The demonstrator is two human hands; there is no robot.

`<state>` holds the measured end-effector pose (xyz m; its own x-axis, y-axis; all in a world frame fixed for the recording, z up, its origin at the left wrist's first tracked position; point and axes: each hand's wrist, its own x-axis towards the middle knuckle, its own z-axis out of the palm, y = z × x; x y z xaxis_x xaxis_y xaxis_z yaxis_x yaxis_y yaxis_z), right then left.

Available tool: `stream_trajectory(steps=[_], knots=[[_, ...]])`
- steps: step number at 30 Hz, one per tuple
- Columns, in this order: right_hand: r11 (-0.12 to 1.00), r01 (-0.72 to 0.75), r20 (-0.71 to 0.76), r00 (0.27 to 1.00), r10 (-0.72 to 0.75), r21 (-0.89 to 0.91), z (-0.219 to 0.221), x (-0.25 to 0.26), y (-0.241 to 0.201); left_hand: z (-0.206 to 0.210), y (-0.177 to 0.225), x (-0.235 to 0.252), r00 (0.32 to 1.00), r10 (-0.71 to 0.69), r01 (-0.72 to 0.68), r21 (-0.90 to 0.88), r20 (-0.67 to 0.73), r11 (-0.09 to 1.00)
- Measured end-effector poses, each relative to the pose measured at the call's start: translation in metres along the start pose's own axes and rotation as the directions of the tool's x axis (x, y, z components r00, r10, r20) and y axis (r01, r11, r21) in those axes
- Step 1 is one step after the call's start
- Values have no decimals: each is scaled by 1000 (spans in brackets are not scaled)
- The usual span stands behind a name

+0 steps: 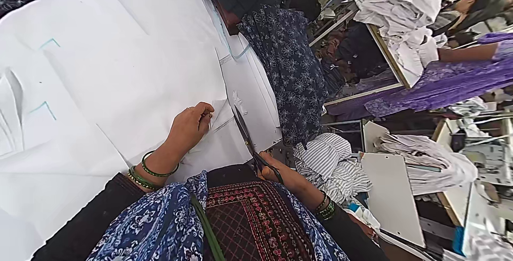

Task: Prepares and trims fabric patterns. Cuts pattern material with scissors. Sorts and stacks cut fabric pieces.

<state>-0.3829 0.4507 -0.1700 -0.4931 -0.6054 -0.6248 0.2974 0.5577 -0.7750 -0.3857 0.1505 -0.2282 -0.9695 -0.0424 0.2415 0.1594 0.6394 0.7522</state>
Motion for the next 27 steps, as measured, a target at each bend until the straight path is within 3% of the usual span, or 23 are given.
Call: stream_trajectory(steps=[8,27], knots=[[999,14,24,1000,-15,38,-3,-1,6,0,0,0,1000,-17,17,-7,0,1000],[990,-31,20,999,34,-138,-5,-12,0,-2,2,1,1000,-26,27,-28,15,999]])
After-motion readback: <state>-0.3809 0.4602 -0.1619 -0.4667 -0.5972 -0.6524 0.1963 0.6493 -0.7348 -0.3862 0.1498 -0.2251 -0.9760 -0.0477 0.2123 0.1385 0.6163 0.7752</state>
